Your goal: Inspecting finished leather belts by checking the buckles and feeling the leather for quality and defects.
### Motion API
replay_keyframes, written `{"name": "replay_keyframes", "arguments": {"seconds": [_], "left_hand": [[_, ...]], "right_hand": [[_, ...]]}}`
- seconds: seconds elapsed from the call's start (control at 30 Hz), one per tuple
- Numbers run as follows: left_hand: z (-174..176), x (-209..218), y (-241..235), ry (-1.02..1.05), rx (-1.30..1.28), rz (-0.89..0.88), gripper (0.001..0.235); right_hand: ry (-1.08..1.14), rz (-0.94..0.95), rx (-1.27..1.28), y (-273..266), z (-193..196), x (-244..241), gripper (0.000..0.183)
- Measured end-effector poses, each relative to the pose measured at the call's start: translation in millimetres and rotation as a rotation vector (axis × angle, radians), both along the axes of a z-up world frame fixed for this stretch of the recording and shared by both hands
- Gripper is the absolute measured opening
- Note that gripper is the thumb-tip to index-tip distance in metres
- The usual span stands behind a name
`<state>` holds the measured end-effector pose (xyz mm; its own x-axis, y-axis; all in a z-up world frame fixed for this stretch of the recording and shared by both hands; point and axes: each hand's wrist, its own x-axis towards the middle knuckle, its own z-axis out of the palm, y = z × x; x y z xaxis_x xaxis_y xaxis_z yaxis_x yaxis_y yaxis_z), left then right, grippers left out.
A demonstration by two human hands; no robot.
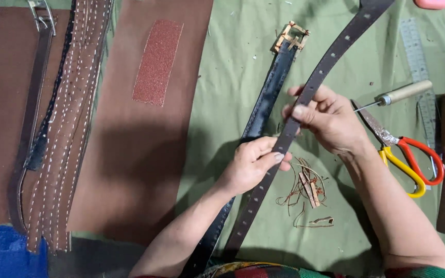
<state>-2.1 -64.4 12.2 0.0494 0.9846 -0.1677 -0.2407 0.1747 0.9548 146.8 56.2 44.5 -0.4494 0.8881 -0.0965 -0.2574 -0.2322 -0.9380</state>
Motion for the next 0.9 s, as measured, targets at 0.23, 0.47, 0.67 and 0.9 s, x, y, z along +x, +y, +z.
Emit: {"name": "replay_keyframes", "arguments": {"seconds": [0.23, 0.47, 0.67, 0.9], "left_hand": [[10.1, -0.2, -23.5, -0.119, -0.032, 0.05, 0.019], [8.0, -8.3, -48.3, 0.239, -0.073, 0.03, 0.018], [15.0, -16.3, -58.9, 0.421, -0.179, 0.128, 0.014], [54.6, -68.8, -101.5, 0.568, -0.398, -0.045, 0.02]], "right_hand": [[0.063, -0.106, 0.005, 9.3, -29.7, 14.0, 0.012], [0.069, -0.16, -0.038, 16.1, -34.9, 16.9, 0.019], [0.079, -0.173, -0.068, 15.6, -18.7, 13.0, 0.015], [0.236, -0.225, -0.255, 39.5, 13.1, 41.4, 0.031]]}}
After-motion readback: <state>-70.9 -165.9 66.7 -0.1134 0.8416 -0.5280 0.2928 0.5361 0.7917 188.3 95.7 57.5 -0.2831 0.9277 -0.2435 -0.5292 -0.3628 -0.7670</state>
